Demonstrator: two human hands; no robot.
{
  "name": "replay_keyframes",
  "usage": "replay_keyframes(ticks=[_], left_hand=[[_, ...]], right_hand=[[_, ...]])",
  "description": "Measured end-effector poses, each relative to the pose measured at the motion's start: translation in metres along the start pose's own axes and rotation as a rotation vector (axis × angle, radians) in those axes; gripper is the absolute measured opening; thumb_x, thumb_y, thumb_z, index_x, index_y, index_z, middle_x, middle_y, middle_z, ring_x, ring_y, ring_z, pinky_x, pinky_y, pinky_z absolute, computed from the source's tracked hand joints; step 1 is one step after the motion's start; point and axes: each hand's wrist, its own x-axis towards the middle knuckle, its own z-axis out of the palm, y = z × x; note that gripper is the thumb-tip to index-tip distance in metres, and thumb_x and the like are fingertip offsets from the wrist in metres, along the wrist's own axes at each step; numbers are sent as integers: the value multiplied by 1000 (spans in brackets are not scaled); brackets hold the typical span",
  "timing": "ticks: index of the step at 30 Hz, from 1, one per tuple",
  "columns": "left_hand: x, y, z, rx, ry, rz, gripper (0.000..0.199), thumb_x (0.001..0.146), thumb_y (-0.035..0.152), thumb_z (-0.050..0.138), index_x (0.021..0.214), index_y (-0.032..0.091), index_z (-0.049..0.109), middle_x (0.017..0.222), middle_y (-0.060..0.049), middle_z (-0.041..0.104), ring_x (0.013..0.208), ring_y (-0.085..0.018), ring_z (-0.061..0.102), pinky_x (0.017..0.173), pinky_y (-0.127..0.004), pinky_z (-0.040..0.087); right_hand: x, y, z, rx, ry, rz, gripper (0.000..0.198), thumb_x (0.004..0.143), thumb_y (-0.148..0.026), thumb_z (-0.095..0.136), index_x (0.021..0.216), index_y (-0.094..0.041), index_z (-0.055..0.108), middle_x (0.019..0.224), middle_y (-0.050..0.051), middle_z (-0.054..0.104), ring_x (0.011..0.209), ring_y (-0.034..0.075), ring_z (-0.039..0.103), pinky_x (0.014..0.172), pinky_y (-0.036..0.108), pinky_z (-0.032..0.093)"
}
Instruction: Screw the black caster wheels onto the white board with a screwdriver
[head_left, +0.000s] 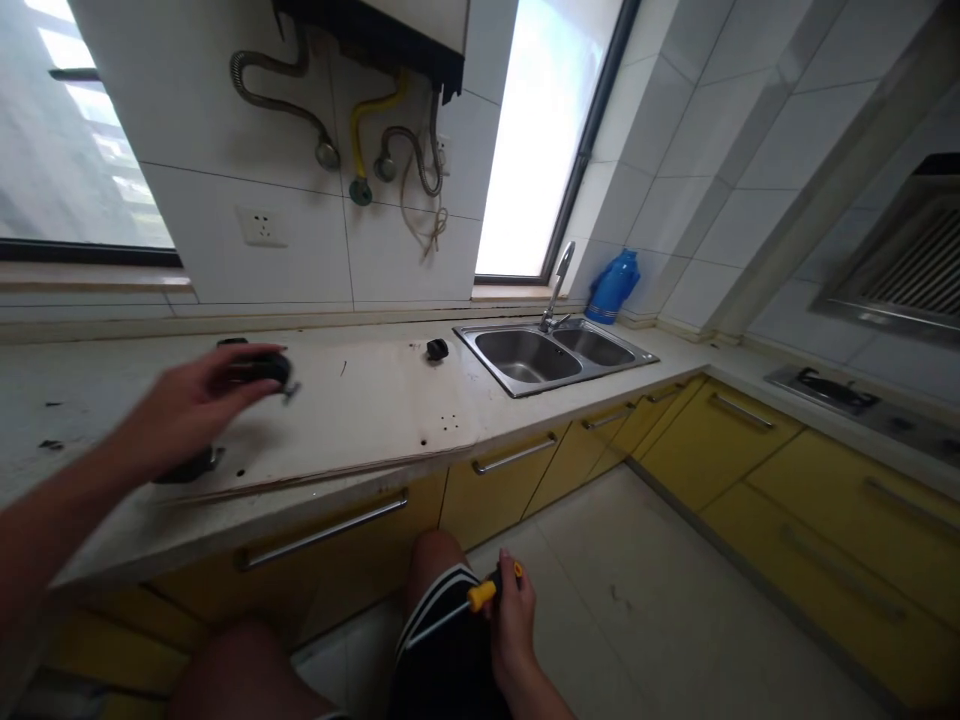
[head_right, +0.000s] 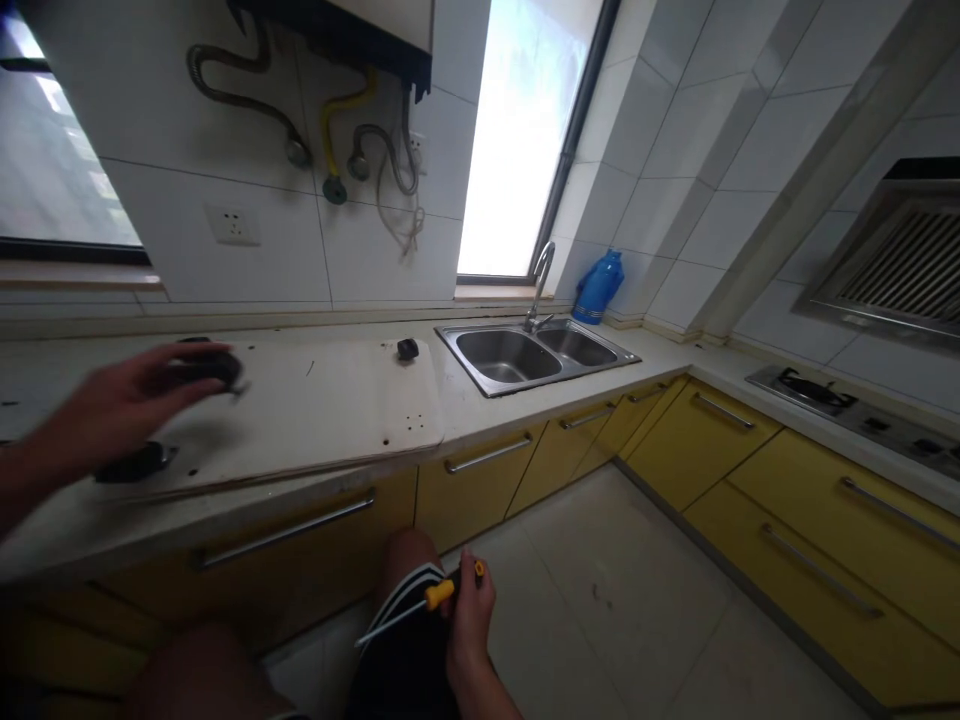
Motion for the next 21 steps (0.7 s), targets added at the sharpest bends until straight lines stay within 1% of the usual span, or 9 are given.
replay_keyframes(ticks=[1,2,3,5,6,8,12,16,21], left_hand=[[-2,-4,24,31,-65,-132,50,87,68,86,126,38,76,108,4,84,103,-33,80,99,-56,69],[-1,-7,52,3,-150,-198,59,84,67,87,129,31,75,113,-2,85,106,-35,81,102,-58,68],[1,-8,80,-32,-215,-225,64,85,66,86,133,26,73,120,-8,84,113,-36,79,108,-58,65],[10,-7,130,-76,-242,-233,64,86,63,84,133,22,71,130,-13,81,120,-35,78,111,-57,62],[16,-6,151,-89,-247,-235,62,85,61,84,131,22,70,132,-14,79,121,-35,78,112,-57,62],[28,-4,178,-89,-288,-250,59,82,57,86,127,23,70,133,-14,79,119,-34,79,112,-57,61],[45,-8,196,53,-379,-249,59,78,57,85,124,21,71,134,-15,77,113,-34,79,107,-55,63],[49,-11,201,228,-442,-191,55,83,57,76,124,21,72,132,-16,79,117,-37,78,109,-56,60],[48,-6,207,284,-551,-125,51,83,46,73,129,25,73,130,-12,81,120,-36,76,109,-53,59]], right_hand=[[-4,3,3,25,-11,17,80,52,-86,93,84,-22,57,61,-10,52,49,9,52,42,21,41],[-8,6,4,52,-23,33,80,54,-86,93,87,-22,58,64,-10,54,53,10,56,45,22,45],[-11,8,5,76,-36,48,80,55,-85,93,89,-22,59,67,-9,56,55,10,58,47,22,48],[-17,10,0,112,-56,70,79,56,-84,94,93,-22,60,70,-7,60,57,11,60,49,24,49],[-18,11,-4,124,-56,76,79,56,-82,94,94,-22,61,70,-7,61,56,11,59,48,23,48],[-15,9,-14,139,-25,76,78,55,-81,95,92,-22,61,67,-8,58,53,10,55,45,22,44],[8,-3,-26,153,53,56,75,56,-80,94,87,-23,57,63,-10,54,51,9,53,44,21,42],[35,-20,-24,138,35,8,69,63,-75,93,91,-22,60,66,-9,58,54,10,56,44,20,42],[58,-32,-27,118,19,-72,63,74,-73,89,96,-21,60,69,-7,60,58,10,58,46,19,40]])
